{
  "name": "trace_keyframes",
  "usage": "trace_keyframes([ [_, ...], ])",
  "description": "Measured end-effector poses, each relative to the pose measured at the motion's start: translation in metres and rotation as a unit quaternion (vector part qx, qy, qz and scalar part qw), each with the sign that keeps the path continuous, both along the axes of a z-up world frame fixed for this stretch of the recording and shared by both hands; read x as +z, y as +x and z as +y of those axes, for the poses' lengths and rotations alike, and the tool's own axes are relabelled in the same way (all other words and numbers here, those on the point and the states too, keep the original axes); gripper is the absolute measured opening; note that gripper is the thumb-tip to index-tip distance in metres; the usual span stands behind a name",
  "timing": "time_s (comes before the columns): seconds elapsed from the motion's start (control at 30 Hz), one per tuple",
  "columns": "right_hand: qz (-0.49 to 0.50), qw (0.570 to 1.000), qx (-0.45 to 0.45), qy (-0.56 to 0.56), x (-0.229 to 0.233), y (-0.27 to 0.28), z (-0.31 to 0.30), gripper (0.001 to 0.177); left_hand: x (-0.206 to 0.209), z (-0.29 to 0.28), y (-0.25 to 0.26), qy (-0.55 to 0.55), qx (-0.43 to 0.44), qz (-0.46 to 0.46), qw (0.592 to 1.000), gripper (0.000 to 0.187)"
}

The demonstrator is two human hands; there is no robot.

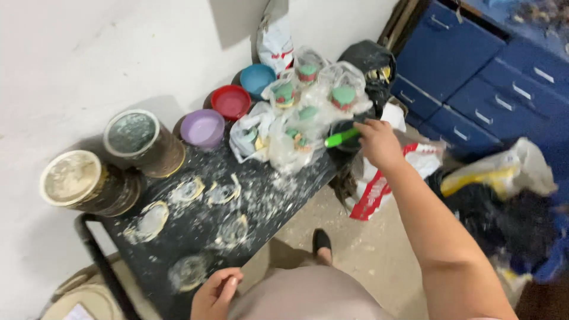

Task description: The person mixes a white powder with water in a small bowl using a green spoon. They then use a metal clamp to hold a green and red object on the table and apply the mixed compound onto it with the spoon.

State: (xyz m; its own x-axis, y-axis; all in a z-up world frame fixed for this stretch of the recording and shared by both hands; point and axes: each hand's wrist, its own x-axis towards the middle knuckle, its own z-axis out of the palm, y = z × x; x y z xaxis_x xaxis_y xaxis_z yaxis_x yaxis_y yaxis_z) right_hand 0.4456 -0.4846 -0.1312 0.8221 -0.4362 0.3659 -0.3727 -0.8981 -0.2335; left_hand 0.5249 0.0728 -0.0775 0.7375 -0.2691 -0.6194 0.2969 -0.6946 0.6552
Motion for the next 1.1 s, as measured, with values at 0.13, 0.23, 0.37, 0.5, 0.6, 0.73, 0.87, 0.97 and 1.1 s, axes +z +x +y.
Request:
trace_keyframes([
  [0.13, 0.136, 0.978, 0.069, -0.14, 0.004, 0.038, -0.051, 0.047, 0.008, -0.075, -0.011, -0.059, 0.125, 0.028, 0.99, 0.031],
  [0.23, 0.078, 0.982, 0.159, -0.067, 0.013, 0.032, -0.083, 0.029, 0.022, -0.133, -0.008, -0.029, 0.065, 0.046, 0.996, 0.033],
  [0.37, 0.231, 0.956, 0.017, 0.18, 0.051, 0.0, -0.064, 0.021, -0.001, -0.182, -0.012, -0.09, 0.041, -0.057, 0.993, 0.03],
  [0.5, 0.314, 0.92, 0.089, 0.216, -0.003, -0.02, -0.04, 0.047, -0.003, -0.219, -0.012, -0.158, 0.032, -0.052, 0.985, 0.027],
  [0.6, 0.104, 0.975, 0.163, 0.113, -0.057, -0.039, -0.043, 0.05, 0.034, -0.254, -0.011, -0.031, 0.057, 0.037, 0.997, 0.033],
  [0.73, -0.078, 0.959, 0.206, 0.178, -0.033, -0.064, -0.063, 0.02, 0.038, -0.278, -0.016, -0.017, 0.041, -0.034, 0.998, 0.031],
  [0.87, -0.084, 0.873, -0.071, 0.476, -0.05, -0.112, -0.123, 0.033, 0.034, -0.292, -0.022, -0.064, 0.068, -0.045, 0.995, 0.027],
  [0.97, -0.239, 0.701, -0.134, 0.658, -0.034, -0.107, -0.18, 0.029, 0.035, -0.289, -0.026, -0.092, 0.043, -0.08, 0.992, 0.028],
  [1.1, -0.309, 0.588, -0.181, 0.725, -0.076, -0.104, -0.251, 0.029, 0.044, -0.285, -0.028, -0.012, 0.047, -0.024, 0.999, 0.033],
])
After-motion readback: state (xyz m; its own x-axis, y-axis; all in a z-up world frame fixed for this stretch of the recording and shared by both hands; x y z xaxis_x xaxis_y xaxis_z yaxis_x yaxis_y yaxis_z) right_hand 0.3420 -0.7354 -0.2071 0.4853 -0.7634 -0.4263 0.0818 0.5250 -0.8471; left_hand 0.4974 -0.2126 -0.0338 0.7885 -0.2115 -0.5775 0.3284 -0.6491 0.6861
